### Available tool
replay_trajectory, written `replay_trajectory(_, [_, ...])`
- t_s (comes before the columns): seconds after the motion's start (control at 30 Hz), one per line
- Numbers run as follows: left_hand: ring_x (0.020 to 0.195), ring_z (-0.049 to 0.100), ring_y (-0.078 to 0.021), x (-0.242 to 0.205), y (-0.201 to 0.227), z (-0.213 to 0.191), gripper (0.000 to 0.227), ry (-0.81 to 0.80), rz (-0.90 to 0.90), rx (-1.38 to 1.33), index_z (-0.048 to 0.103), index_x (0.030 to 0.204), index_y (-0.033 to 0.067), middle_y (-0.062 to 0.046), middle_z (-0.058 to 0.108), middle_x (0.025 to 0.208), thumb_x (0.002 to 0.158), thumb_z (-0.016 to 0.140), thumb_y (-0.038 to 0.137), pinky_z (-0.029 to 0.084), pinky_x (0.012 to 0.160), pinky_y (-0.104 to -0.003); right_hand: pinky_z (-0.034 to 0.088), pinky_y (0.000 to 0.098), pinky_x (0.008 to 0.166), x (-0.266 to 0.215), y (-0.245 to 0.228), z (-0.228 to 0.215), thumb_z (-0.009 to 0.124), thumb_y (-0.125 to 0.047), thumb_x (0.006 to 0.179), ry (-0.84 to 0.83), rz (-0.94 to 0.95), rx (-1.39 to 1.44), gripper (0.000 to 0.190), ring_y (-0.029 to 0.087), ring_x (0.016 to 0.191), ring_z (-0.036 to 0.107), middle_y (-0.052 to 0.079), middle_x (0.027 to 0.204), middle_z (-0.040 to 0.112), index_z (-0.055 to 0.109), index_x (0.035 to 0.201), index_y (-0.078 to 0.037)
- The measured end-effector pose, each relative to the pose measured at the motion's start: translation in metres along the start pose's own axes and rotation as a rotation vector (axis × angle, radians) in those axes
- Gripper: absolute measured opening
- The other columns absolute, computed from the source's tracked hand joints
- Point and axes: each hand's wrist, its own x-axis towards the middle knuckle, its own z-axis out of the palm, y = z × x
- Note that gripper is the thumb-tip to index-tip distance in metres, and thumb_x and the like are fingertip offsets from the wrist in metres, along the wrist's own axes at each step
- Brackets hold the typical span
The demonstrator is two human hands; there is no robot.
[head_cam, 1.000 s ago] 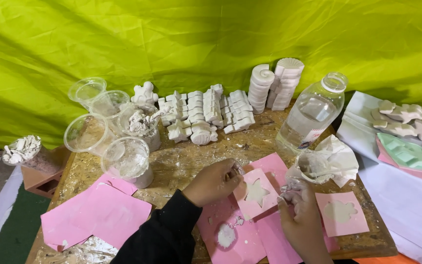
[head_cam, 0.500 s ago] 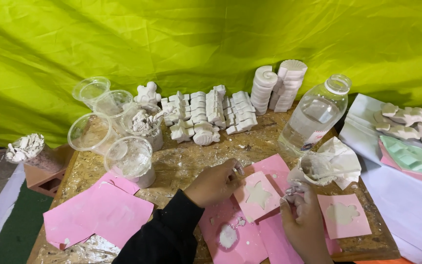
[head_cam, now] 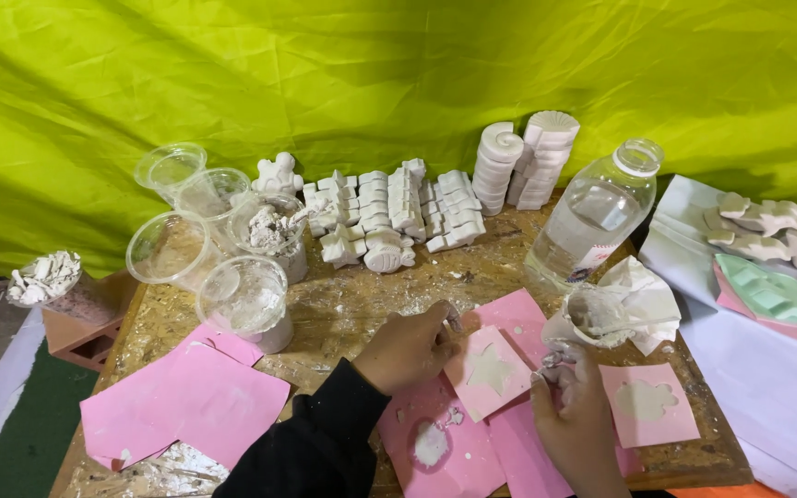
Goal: Demolding various plaster shapes from silicone molds, removing excess material, and arranging them on a workspace.
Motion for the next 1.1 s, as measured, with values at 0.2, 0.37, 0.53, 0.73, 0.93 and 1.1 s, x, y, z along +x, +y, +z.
replay_trajectory(0.2, [0.077, 0.071, -0.0288, -0.003, 0.006, -0.007, 0.023, 0.003, 0.024, -0.070, 0.047, 0.112, 0.0124, -0.007, 0.075, 0.097, 0.101, 0.058, 0.029, 0.050, 0.060, -0.043, 0.048, 0.0307, 0.073, 0.000, 0.001, -0.001, 0.063, -0.007, 0.092, 0.019, -0.005, -0.048, 0.039, 0.018, 0.070, 0.060, 0.009, 0.080, 0.063, 0.053, 0.130, -0.009])
replay_trajectory(0.37, [0.085, 0.072, -0.0293, -0.009, 0.022, -0.016, 0.023, -0.040, -0.048, -0.123, 0.046, 0.111, 0.0121, -0.007, 0.076, 0.107, 0.101, 0.059, 0.028, 0.051, 0.066, -0.043, 0.051, 0.0316, 0.083, -0.002, -0.007, -0.002, 0.062, -0.005, 0.091, 0.037, -0.004, -0.048, 0.039, 0.019, 0.086, 0.064, 0.007, 0.094, 0.063, 0.055, 0.129, -0.009])
replay_trajectory(0.53, [0.079, 0.072, -0.0258, -0.004, 0.016, -0.006, 0.021, -0.012, -0.003, -0.064, 0.050, 0.114, 0.0106, -0.005, 0.077, 0.099, 0.100, 0.061, 0.020, 0.053, 0.063, -0.041, 0.051, 0.0340, 0.086, -0.001, -0.007, -0.004, 0.063, -0.011, 0.090, 0.040, 0.022, -0.117, 0.043, 0.020, 0.090, 0.065, 0.008, 0.100, 0.066, 0.055, 0.133, -0.012])
replay_trajectory(0.73, [0.073, 0.070, -0.0307, -0.004, 0.019, -0.003, 0.026, 0.034, 0.015, -0.048, 0.047, 0.116, 0.0114, -0.006, 0.075, 0.094, 0.100, 0.061, 0.027, 0.048, 0.059, -0.044, 0.051, 0.0334, 0.077, 0.003, -0.001, -0.006, 0.061, -0.009, 0.090, 0.054, -0.058, -0.150, 0.041, 0.020, 0.084, 0.062, 0.010, 0.098, 0.063, 0.054, 0.131, -0.008])
replay_trajectory(0.93, [0.072, 0.064, -0.0256, -0.008, 0.025, -0.007, 0.014, -0.019, 0.003, -0.135, 0.047, 0.108, 0.0148, -0.006, 0.070, 0.088, 0.100, 0.056, 0.023, 0.045, 0.062, -0.041, 0.049, 0.0319, 0.073, 0.001, -0.004, -0.008, 0.060, -0.007, 0.090, 0.064, -0.079, -0.149, 0.039, 0.018, 0.079, 0.056, 0.008, 0.093, 0.057, 0.058, 0.129, -0.010])
replay_trajectory(1.1, [0.072, 0.064, -0.0246, -0.005, 0.017, 0.003, 0.016, 0.075, 0.115, -0.168, 0.048, 0.112, 0.0113, -0.008, 0.070, 0.092, 0.101, 0.058, 0.019, 0.046, 0.061, -0.039, 0.050, 0.0329, 0.076, -0.001, -0.013, -0.011, 0.060, -0.007, 0.090, 0.071, -0.043, -0.129, 0.030, 0.020, 0.084, 0.058, 0.008, 0.093, 0.058, 0.057, 0.121, -0.008])
